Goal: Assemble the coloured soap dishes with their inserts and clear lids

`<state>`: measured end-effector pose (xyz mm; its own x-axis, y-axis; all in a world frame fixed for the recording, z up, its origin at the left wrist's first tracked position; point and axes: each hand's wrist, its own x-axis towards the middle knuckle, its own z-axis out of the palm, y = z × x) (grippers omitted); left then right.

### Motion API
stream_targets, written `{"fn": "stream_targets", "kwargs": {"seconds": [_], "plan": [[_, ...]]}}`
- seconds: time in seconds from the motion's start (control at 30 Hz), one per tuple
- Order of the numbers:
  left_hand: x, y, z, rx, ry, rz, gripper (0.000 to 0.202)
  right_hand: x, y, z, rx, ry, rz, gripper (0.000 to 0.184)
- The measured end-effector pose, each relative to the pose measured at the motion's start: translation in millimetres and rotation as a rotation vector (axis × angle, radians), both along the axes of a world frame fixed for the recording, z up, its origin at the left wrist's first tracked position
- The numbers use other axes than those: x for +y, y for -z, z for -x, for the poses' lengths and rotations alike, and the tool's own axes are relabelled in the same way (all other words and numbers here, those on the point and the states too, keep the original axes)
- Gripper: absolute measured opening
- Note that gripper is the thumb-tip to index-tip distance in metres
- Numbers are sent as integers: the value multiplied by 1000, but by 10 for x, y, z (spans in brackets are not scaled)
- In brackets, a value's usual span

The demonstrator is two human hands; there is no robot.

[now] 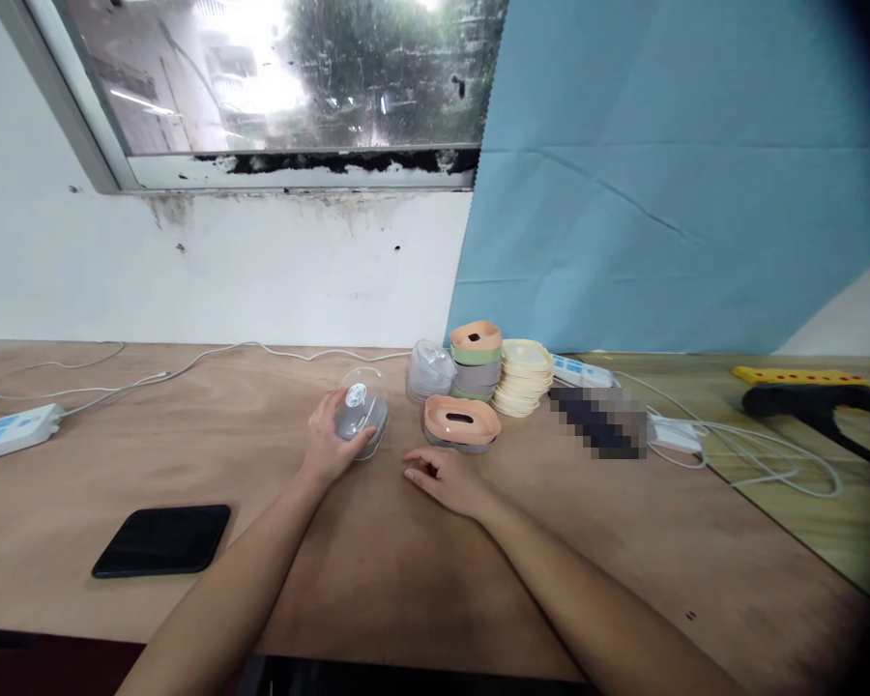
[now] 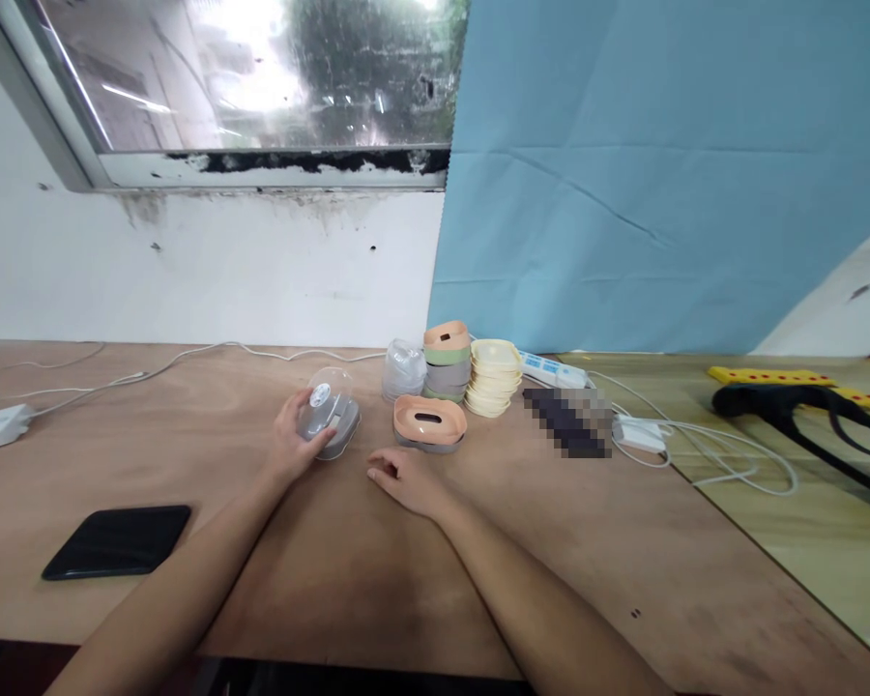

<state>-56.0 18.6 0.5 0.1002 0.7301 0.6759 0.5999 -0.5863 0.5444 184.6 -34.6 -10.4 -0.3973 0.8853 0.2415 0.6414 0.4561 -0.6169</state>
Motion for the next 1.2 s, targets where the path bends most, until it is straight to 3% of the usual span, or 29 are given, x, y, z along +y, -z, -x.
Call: {"fn": "stream_targets", "kwargs": {"seconds": [0.2,0.3,0.43,0.57,0.67,0.8,0.93,1.07,1.2], "plan": [[-178,-21,-140,103,206,-182,87,-83,-52,10,97,-104,-253,48],[-256,-25,-253,146,304,-249,97,-157,-111,51,188,-146,-333,43],[-286,-33,-319,142,332,-297,98,-215,-146,88,256,-93,-383,29],[-285,9,-319,97,395,-217,97,-211,-143,113,255,-93,-402,26],[-320,68,-359,-154,453,-3,88,-190,-141,149,187,-137,-391,34],[-387,109,-446,-469,632,170,77,-176,-125,221,81,-183,-459,17],[-426,103,-492,-493,770,126,85,-176,-111,293,98,-153,-637,8],[-453,88,-490,-503,814,119,95,-173,-120,326,224,-50,-820,3],[-435,91,-435,-395,755,105,87,-166,-168,300,178,-178,-801,18]]}}
